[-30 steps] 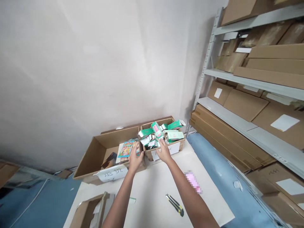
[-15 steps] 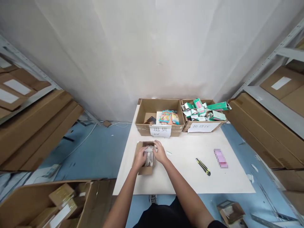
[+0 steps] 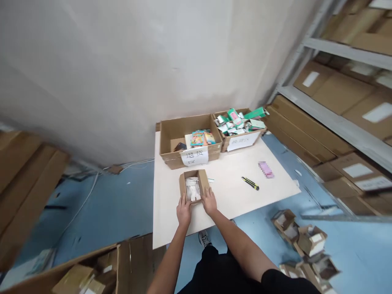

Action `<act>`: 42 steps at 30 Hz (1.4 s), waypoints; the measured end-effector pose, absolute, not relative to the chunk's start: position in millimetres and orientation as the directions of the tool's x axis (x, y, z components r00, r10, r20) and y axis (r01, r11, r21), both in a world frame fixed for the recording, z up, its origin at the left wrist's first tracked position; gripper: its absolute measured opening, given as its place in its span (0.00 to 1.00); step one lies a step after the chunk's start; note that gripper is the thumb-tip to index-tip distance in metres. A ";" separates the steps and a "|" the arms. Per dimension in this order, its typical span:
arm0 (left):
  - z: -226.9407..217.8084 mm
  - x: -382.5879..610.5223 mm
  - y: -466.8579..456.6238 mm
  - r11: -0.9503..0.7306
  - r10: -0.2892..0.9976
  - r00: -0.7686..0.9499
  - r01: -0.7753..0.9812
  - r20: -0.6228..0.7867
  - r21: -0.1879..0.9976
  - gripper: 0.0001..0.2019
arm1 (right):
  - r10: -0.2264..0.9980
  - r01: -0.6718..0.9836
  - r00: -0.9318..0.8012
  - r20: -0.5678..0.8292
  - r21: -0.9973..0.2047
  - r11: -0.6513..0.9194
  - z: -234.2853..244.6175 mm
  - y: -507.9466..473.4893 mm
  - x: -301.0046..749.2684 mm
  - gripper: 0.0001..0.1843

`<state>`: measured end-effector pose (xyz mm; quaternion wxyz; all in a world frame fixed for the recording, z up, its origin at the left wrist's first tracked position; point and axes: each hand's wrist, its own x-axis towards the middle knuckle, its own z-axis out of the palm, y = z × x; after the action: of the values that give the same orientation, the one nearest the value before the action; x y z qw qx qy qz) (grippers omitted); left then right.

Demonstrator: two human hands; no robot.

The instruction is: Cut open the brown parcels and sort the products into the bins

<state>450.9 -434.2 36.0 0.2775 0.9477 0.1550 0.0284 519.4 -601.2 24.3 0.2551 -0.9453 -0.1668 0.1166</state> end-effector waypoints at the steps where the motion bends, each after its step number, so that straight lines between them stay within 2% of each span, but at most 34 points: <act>1: 40.0 454.2 -442.3 -0.809 0.300 0.954 0.241 0.025 0.536 0.13 | 0.363 0.264 0.928 -0.086 -0.536 -0.802 29.8 -610.3 522.2 0.11; 5: 64.4 479.0 -486.2 -0.832 0.165 0.969 0.037 0.183 0.554 0.11 | 0.255 0.274 0.960 0.113 -0.558 -0.784 55.7 -672.7 528.8 0.08; 10: 95.4 526.7 -613.3 -0.790 -0.127 0.956 -0.259 0.265 0.556 0.13 | -0.020 0.148 0.955 0.297 -0.533 -0.833 78.0 -816.5 514.8 0.08; 16: 104.8 533.0 -842.0 -0.584 -0.589 0.781 -0.588 0.206 0.560 0.12 | -0.406 -0.207 0.857 0.316 -0.511 -0.835 76.2 -1031.4 428.5 0.06; 24: 113.0 444.2 -1138.4 -0.274 -0.905 0.414 -0.744 0.099 0.610 0.13 | -0.780 -0.626 0.539 0.318 -0.469 -0.623 84.5 -1246.2 258.0 0.09; 26: 119.2 421.0 -1192.2 -0.220 -0.943 0.326 -0.764 0.070 0.606 0.15 | -0.831 -0.707 0.455 0.321 -0.438 -0.556 88.8 -1284.3 227.3 0.11; 28: 127.0 406.1 -1230.4 -0.200 -0.956 0.290 -0.771 0.054 0.604 0.19 | -0.869 -0.762 0.385 0.313 -0.424 -0.490 92.1 -1316.6 205.1 0.17; 31: 138.6 402.3 -1254.2 -0.199 -0.948 0.309 -0.769 0.080 0.607 0.25 | -0.911 -0.797 0.320 0.261 -0.446 -0.408 92.2 -1349.6 187.4 0.30; 33: 143.1 410.7 -1248.8 -0.208 -0.934 0.339 -0.777 0.116 0.595 0.26 | -0.923 -0.786 0.317 0.218 -0.485 -0.384 87.7 -1357.4 186.8 0.33; 37: 139.3 439.9 -1202.5 -0.312 -0.877 0.457 -0.776 0.148 0.548 0.26 | -0.878 -0.679 0.448 0.166 -0.575 -0.456 73.0 -1337.3 216.8 0.33; 42: 125.6 466.4 -1115.8 -0.474 -0.773 0.619 -0.710 0.141 0.520 0.26 | -0.670 -0.402 0.712 0.211 -0.660 -0.635 68.7 -1275.1 292.7 0.33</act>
<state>466.4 -1115.8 125.6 0.2752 0.8566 -0.4328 -0.0565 292.7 -1275.1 68.7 0.2982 -0.8758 0.3060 -0.2247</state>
